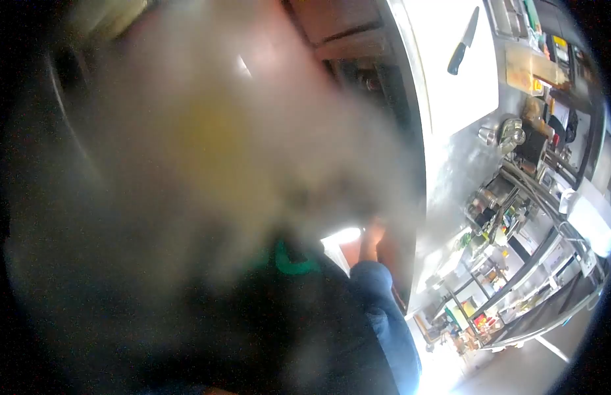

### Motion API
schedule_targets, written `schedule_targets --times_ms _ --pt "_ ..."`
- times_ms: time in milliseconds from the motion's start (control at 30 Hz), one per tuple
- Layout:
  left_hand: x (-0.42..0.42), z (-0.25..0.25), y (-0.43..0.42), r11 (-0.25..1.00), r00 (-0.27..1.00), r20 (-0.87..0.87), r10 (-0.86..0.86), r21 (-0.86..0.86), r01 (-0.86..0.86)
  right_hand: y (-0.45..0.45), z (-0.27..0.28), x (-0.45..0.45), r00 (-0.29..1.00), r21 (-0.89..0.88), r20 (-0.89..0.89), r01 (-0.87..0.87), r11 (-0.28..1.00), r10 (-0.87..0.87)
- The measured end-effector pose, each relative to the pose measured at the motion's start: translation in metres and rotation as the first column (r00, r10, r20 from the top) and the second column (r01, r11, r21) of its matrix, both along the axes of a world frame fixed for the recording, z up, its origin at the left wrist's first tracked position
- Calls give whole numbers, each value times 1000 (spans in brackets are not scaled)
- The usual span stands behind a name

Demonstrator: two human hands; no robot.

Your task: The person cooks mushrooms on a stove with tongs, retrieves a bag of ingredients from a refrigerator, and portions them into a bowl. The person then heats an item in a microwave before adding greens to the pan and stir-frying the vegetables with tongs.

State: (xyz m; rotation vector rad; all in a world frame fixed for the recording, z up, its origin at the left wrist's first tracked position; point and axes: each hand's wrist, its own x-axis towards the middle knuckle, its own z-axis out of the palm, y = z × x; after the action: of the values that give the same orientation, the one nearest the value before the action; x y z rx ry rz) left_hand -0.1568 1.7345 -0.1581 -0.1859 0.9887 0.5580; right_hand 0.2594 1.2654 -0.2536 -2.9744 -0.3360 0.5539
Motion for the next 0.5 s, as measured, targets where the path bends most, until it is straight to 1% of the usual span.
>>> schedule_targets --times_ms 33,67,100,133,167,200,233,267,300,367,433,467,500 --pt "-4 16 10 997 991 -116 -72 -31 69 3 1 -4 999 52 -53 15 999 -12" --pt "-9 8 13 997 996 -34 -77 -36 75 5 3 -7 994 38 -61 -87 996 89" --pt "-18 -24 9 999 999 16 -41 -14 41 29 21 -25 936 -258 -42 -348 901 350" --pt "-24 -51 9 996 996 65 -67 64 63 65 30 -44 929 -40 -130 344 938 -346" --pt "-23 -30 21 974 946 -250 -206 -150 172 106 60 -67 955 -192 -113 251 949 -275" --pt "-29 -44 20 993 977 -188 -97 -90 81 113 54 -73 971 -288 -59 205 936 -230" --pt "-30 -34 30 993 989 -114 -97 56 104 135 70 -87 987 -280 -26 143 949 -156" --pt "-30 -27 42 987 986 -118 -115 103 127 135 61 -86 986 -274 -2 157 949 -164" --pt "-28 -25 51 978 992 -64 -112 168 122 140 58 -86 978 -225 0 205 953 -210" --pt "-20 -29 72 953 989 47 -138 277 120 156 56 -88 982 -91 68 185 979 -179" --pt "-5 -33 103 924 971 155 -181 364 115 183 68 -89 946 -83 -58 314 946 -319" --pt "6 -31 125 910 958 206 -201 401 105 192 69 -87 945 -56 -108 304 951 -309" --pt "21 -11 144 895 955 192 -226 428 126 194 67 -82 945 -27 -157 286 958 -287"
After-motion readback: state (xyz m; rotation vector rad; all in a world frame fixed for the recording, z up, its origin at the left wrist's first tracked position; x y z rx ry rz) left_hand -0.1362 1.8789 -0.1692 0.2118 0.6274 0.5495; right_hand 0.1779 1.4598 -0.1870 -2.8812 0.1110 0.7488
